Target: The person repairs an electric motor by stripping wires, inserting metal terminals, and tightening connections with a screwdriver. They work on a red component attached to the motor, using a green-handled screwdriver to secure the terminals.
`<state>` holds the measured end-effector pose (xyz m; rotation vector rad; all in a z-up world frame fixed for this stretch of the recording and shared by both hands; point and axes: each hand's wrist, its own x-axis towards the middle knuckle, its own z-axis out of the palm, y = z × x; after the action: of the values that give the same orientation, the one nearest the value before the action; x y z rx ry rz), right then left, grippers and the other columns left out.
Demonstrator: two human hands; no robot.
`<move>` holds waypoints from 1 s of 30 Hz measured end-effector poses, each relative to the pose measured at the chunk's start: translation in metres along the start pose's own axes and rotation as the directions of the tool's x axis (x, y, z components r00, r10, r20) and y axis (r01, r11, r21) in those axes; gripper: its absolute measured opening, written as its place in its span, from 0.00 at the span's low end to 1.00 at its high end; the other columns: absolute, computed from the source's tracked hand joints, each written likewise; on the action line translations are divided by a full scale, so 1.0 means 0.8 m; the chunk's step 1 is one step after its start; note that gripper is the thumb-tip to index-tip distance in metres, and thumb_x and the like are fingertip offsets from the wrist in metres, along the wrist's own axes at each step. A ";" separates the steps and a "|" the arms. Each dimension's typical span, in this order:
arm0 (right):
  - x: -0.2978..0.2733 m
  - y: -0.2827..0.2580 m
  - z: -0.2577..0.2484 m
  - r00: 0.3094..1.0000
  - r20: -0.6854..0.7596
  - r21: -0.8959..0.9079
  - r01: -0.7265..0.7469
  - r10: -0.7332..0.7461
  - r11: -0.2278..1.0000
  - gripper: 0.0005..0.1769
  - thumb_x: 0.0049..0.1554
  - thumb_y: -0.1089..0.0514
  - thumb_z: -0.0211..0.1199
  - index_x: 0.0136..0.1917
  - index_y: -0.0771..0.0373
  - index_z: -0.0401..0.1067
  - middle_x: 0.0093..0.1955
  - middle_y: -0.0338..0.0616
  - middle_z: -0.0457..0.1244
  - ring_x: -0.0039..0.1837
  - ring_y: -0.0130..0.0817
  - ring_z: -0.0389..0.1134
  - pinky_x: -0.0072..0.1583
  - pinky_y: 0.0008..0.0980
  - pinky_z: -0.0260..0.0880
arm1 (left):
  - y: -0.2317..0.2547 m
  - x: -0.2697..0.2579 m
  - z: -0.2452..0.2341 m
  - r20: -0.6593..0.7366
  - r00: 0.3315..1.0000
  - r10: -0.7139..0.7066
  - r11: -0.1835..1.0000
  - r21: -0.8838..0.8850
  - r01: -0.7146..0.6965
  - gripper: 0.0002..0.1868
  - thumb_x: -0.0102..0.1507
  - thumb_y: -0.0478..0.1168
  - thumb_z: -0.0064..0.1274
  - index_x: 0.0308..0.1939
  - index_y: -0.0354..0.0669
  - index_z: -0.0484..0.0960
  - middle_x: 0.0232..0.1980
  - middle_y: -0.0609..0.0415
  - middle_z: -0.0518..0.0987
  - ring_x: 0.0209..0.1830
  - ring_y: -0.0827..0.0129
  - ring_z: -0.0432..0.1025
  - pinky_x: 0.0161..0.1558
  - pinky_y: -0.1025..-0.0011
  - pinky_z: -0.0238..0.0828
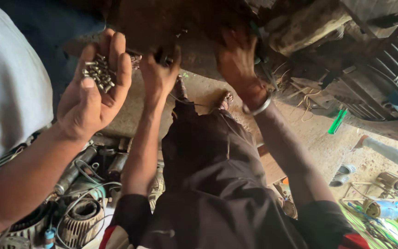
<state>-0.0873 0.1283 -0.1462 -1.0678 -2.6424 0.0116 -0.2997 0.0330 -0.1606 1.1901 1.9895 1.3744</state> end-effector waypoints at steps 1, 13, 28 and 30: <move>0.003 0.003 0.008 1.000 0.016 0.016 0.023 -0.023 1.000 0.17 0.51 0.62 0.68 0.55 0.55 0.81 0.69 0.50 0.62 0.73 0.55 0.55 0.69 0.66 0.53 | -0.005 0.010 0.007 -0.007 0.999 0.033 0.998 0.053 -0.033 0.15 0.62 0.43 0.68 0.35 0.34 0.82 0.31 0.48 0.83 0.27 0.61 0.79 0.32 0.64 0.76; -0.004 -0.019 -0.045 0.960 -0.010 0.562 -0.226 0.279 0.796 0.10 0.64 0.62 0.68 0.58 0.66 0.76 0.55 0.49 0.68 0.57 0.46 0.70 0.59 0.39 0.70 | -0.018 0.020 0.031 0.000 0.996 0.092 0.977 0.191 -0.090 0.14 0.63 0.45 0.66 0.31 0.38 0.82 0.31 0.47 0.81 0.28 0.54 0.77 0.33 0.60 0.74; -0.005 -0.095 -0.172 0.926 -0.358 0.804 0.242 0.118 0.543 0.12 0.57 0.62 0.74 0.53 0.68 0.76 0.45 0.49 0.69 0.46 0.36 0.74 0.46 0.30 0.77 | 0.150 -0.109 -0.037 0.547 0.777 -0.311 -0.068 -0.828 0.556 0.07 0.73 0.38 0.56 0.50 0.40 0.76 0.35 0.61 0.74 0.26 0.81 0.62 0.28 0.81 0.57; -0.005 -0.099 -0.187 0.916 -0.400 0.723 0.288 0.040 0.628 0.17 0.54 0.64 0.76 0.55 0.69 0.76 0.46 0.51 0.69 0.48 0.40 0.74 0.49 0.32 0.78 | 0.164 -0.118 -0.044 0.560 0.753 -0.344 -0.071 -0.816 0.574 0.06 0.72 0.37 0.55 0.50 0.42 0.75 0.40 0.58 0.77 0.29 0.81 0.64 0.30 0.82 0.56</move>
<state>-0.0984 0.0530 0.0048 -0.4946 -1.9791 0.7669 -0.2238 -0.0470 -0.0378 -0.1195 0.6580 1.5584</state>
